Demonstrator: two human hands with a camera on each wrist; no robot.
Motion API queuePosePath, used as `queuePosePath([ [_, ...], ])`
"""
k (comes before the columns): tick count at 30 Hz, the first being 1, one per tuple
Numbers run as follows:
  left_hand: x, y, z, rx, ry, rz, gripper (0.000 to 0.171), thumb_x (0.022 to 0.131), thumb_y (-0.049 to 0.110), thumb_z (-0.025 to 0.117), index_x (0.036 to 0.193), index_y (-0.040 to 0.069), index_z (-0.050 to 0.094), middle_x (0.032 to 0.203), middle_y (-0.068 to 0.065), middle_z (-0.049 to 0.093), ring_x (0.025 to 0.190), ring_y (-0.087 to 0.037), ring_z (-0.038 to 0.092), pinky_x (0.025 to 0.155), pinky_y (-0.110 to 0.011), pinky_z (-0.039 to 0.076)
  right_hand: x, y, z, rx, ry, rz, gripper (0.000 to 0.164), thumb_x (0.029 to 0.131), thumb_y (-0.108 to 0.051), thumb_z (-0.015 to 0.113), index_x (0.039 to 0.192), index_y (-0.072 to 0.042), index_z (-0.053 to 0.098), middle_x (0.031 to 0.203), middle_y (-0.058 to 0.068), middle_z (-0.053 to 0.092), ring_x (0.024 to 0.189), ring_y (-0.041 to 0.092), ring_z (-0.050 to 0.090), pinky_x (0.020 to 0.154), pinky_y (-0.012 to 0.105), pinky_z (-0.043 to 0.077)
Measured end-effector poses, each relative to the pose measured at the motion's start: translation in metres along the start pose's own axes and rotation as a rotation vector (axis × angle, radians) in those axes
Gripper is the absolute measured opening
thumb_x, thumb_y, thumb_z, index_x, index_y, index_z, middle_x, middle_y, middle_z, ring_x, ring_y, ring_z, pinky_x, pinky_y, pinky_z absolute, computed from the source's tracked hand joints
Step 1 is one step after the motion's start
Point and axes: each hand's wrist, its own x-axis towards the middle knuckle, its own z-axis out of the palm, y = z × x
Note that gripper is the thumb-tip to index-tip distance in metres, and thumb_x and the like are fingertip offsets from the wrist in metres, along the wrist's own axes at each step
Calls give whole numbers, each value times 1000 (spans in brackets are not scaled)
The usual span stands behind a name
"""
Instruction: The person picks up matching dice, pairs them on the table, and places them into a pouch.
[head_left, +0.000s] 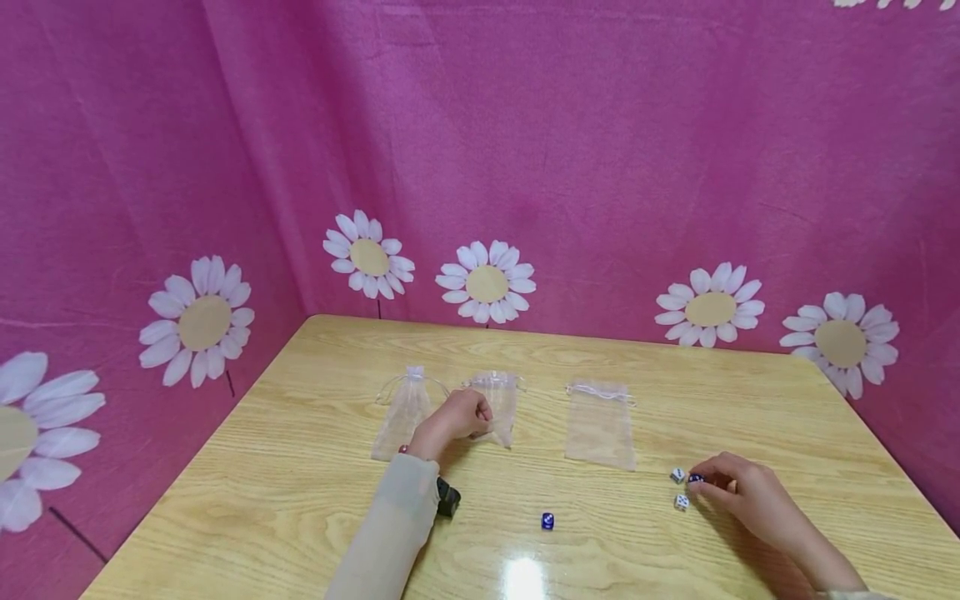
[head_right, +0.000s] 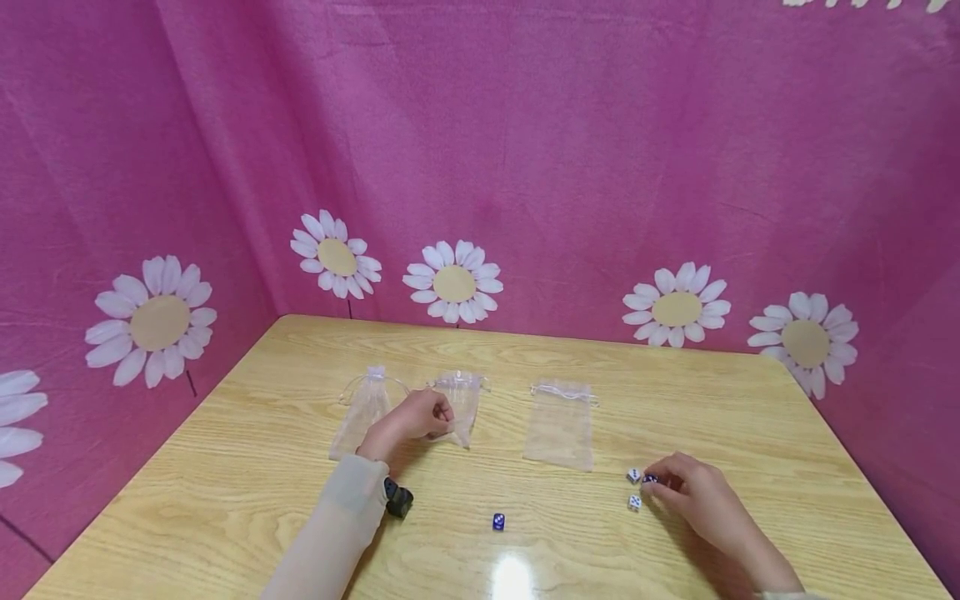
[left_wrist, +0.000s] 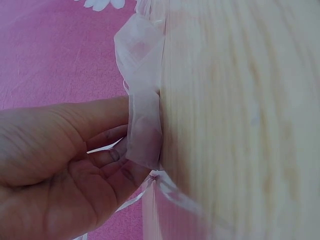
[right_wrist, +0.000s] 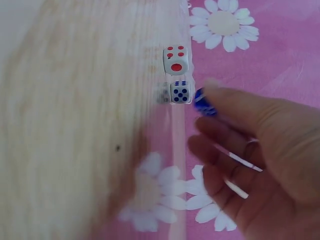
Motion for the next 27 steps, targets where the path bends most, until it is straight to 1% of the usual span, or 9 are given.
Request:
queuePosePath([
  [3,0,0,0,-4,-1,-1,5,89,5,69,85,3,66,76,-2,54,67,-12,47,62,-21,40,0,-5,-2,16,72,-51,18,74,-2,80,86,-15,73,76,-16,62,64,-10,43,53,14,37],
  [6,0,-1,1,-6,1,4,5,88,4,70,85,3,66,75,-2,54,66,-12,47,61,-21,40,-1,-12,-5,37,115,-66,20,75,0,79,87,-15,74,77,-16,63,63,-9,45,54,12,38],
  [11,1,-1,1,-10,9,6,5,87,3,70,84,2,66,74,-2,55,65,-11,47,59,-20,39,-3,-26,-8,117,139,-23,18,79,0,76,91,-14,75,78,-18,63,64,-5,48,56,12,39],
  [14,1,-1,1,-14,7,3,5,88,4,70,85,2,66,74,-2,55,66,-12,47,60,-20,39,-4,-35,-7,174,133,-11,19,80,0,75,92,-15,75,79,-17,65,65,-3,50,56,13,40],
  [16,1,-1,1,-21,2,-4,5,88,4,70,85,3,66,75,-2,55,66,-12,47,61,-20,40,-3,-40,-5,197,125,-26,21,80,2,75,91,-16,75,80,-16,67,65,-2,50,56,14,41],
  [21,0,-1,0,-23,2,-8,5,89,5,70,86,3,65,75,-1,53,67,-12,48,62,-21,40,2,-52,2,239,63,-63,17,82,1,74,92,-13,75,81,-15,67,66,-3,52,56,16,43],
  [24,0,0,0,-17,11,-4,6,88,4,70,85,3,65,74,-1,53,67,-12,47,60,-20,39,7,-61,9,272,23,-107,17,82,0,73,93,-12,75,81,-14,67,67,-2,53,56,16,44],
  [27,0,0,1,-22,11,-10,6,88,4,70,85,3,65,75,-1,53,67,-12,48,60,-20,39,14,-73,18,303,-3,-178,17,82,1,74,93,-13,74,79,-12,66,68,-3,53,57,16,44],
])
